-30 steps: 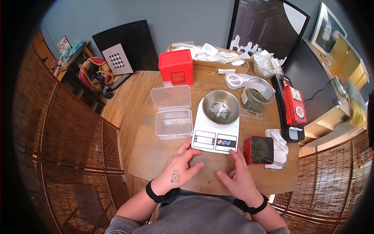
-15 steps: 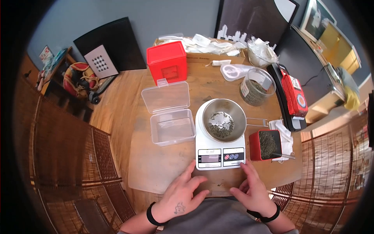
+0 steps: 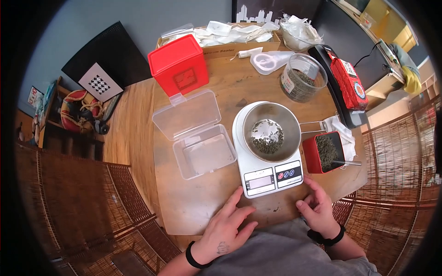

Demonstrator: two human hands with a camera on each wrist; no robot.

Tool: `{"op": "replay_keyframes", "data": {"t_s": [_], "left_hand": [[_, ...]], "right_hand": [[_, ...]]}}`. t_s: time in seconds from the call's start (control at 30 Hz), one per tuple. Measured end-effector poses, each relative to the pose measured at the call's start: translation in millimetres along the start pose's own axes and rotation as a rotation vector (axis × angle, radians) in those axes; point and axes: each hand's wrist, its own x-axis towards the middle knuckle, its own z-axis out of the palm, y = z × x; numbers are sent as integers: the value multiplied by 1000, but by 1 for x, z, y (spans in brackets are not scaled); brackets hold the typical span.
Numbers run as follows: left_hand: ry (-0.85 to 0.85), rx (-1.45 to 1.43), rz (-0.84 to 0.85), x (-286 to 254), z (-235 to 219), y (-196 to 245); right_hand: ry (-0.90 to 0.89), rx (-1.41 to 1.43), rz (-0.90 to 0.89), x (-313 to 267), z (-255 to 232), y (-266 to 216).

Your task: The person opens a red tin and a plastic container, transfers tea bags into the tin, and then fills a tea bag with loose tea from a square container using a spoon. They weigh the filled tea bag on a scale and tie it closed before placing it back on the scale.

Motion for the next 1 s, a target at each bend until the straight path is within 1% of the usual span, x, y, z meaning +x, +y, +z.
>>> {"op": "replay_keyframes", "data": {"t_s": [0.13,0.2,0.33,0.4,0.43,0.5,0.53,0.63,0.67,0.73,0.8,0.87,0.93,0.97,1.0], "left_hand": [[-11,-77,-14,-1,-2,-1],[-30,-42,-11,-2,-3,2],[-15,-34,19,-15,-2,4],[16,-84,67,-23,4,-4],[16,-77,83,-23,5,0],[43,-52,-42,-20,4,10],[53,-40,-37,-19,5,11],[117,-143,-190,-18,12,12],[143,-139,-196,-18,13,13],[171,-274,-264,-18,14,15],[222,-275,-291,-16,16,17],[270,-319,-290,-18,19,11],[230,-324,-403,-13,9,18],[224,-453,-534,-13,4,16],[228,-603,-509,-14,-1,8]], "right_hand": [[17,-6,23,-8,-3,2],[62,194,85,-5,0,-2],[53,295,82,-5,-1,0],[145,229,-59,-2,-4,6],[155,231,-73,1,-12,2],[114,-320,-511,12,-28,-13],[115,-313,-526,13,-31,-15],[-68,-237,-548,19,-36,-23],[-89,-235,-565,22,-37,-23],[-188,-185,-634,29,-42,-18],[-212,-157,-657,33,-52,-12],[-297,-65,-537,34,-65,-11],[-376,-47,-501,35,-76,-9],[-423,-42,-461,35,-80,-8],[-492,-20,-438,37,-85,-6]]}}
